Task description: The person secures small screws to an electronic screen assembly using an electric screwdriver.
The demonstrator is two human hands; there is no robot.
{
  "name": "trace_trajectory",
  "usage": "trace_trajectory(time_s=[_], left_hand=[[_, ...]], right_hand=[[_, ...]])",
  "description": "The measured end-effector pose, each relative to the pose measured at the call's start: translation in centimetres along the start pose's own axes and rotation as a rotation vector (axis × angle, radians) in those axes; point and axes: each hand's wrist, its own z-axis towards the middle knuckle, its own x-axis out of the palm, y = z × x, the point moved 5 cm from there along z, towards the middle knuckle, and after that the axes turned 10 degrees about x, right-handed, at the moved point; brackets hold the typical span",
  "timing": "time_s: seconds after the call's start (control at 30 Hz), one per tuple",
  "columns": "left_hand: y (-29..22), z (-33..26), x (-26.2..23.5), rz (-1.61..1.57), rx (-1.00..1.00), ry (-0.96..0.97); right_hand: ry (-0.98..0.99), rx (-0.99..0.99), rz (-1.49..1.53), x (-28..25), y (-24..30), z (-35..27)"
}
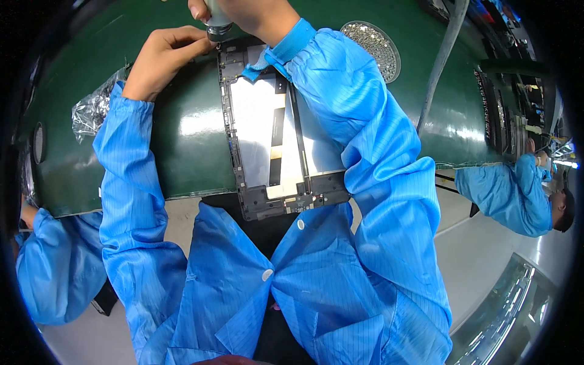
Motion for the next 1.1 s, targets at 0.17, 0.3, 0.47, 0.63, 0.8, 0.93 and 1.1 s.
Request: trace_trajectory(time_s=[0.17,0.3,0.47,0.63,0.8,0.93,1.1], left_hand=[[1.1,0.1,-0.4,0.055,0.054,0.005],[1.4,-0.2,-0.4,0.042,0.072,-0.024],[-2.4,-0.2,0.3,-0.132,-0.104,-0.087],[-3.0,-0.6,-0.1,-0.030,-0.092,-0.094],[-2.8,0.1,0.1,-0.047,-0.046,-0.084],[-2.6,-0.2,0.0,-0.041,-0.060,-0.083],[-2.7,-0.2,0.2,-0.039,-0.031,-0.068]], right_hand=[[0.020,-0.050,-0.056,-0.2,-0.1,0.2],[0.025,-0.039,-0.062,0.0,-0.2,0.1],[-0.003,-0.042,-0.078,-0.1,0.0,-0.1],[0.007,-0.025,-0.041,0.4,-0.6,0.0],[0.001,-0.055,-0.076,-0.2,-0.1,0.1],[0.002,-0.048,-0.058,-0.1,-0.6,0.1],[0.026,-0.098,-0.104,-0.1,-0.5,-0.2]])
